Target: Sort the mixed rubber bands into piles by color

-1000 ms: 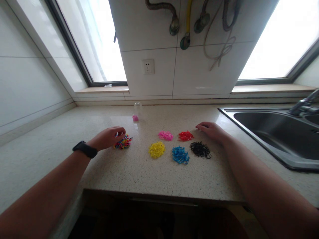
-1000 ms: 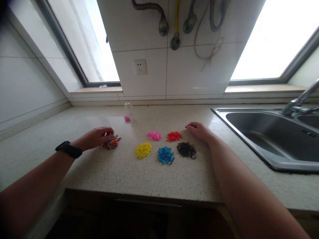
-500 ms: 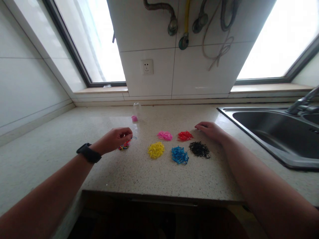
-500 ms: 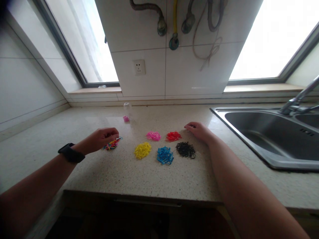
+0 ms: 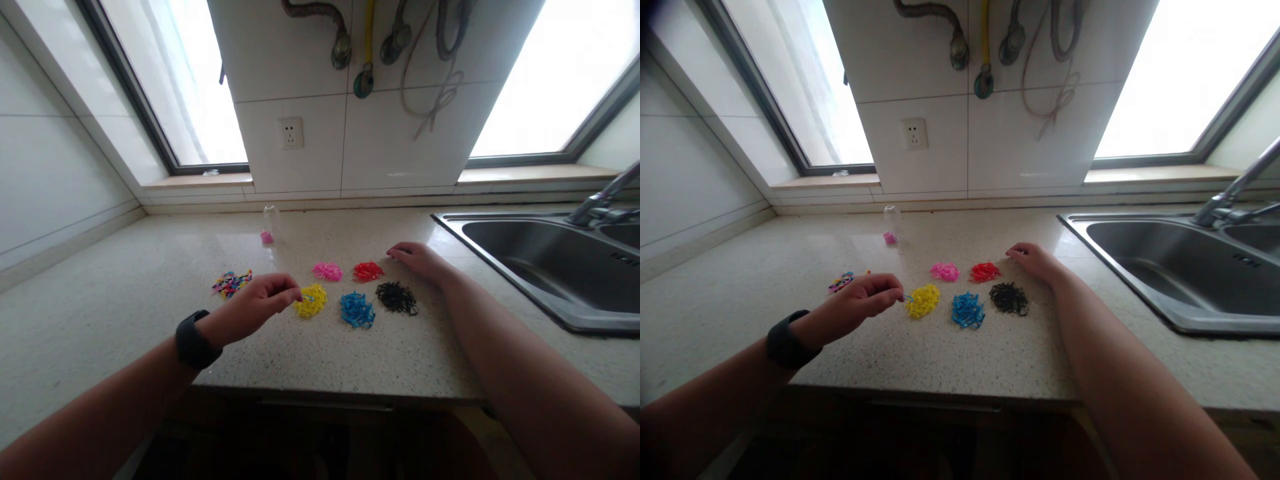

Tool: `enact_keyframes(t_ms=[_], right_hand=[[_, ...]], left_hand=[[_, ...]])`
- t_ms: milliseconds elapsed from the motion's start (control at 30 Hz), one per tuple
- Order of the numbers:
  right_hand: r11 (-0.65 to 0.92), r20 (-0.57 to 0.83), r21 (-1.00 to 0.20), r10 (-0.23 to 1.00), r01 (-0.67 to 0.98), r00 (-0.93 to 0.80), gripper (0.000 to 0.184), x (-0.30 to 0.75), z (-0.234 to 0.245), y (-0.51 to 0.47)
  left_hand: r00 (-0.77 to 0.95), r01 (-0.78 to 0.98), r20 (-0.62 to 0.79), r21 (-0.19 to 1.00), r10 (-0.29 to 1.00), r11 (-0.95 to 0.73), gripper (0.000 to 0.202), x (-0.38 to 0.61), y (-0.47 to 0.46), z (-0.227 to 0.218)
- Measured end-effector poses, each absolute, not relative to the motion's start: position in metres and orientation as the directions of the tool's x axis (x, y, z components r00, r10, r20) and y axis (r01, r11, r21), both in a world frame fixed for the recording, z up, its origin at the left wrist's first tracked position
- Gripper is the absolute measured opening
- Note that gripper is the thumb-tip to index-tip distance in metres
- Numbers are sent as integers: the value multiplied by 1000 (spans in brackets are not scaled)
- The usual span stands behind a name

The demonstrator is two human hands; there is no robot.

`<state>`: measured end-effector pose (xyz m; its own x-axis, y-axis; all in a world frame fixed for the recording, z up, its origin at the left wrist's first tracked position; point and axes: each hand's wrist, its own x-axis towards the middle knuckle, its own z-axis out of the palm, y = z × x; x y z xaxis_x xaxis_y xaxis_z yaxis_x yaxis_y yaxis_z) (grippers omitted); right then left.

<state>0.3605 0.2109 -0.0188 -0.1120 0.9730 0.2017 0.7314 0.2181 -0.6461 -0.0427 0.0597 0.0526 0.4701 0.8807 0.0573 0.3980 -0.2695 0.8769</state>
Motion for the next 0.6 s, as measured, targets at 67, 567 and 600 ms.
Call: enact_keyframes(t_ms=[67, 567, 600], right_hand=[[214, 198, -645, 974, 734, -110, 31, 360, -19, 211], [214, 197, -608, 973, 764, -116, 30, 360, -23, 216], [216, 197, -601, 973, 769, -119, 29, 359, -23, 216]], left_hand=[[453, 367, 41, 902, 891, -228, 32, -41, 57, 53], [513, 256, 94, 932, 853, -257, 25, -21, 32, 62], [519, 259, 93, 930, 850, -260, 26, -19, 31, 62]])
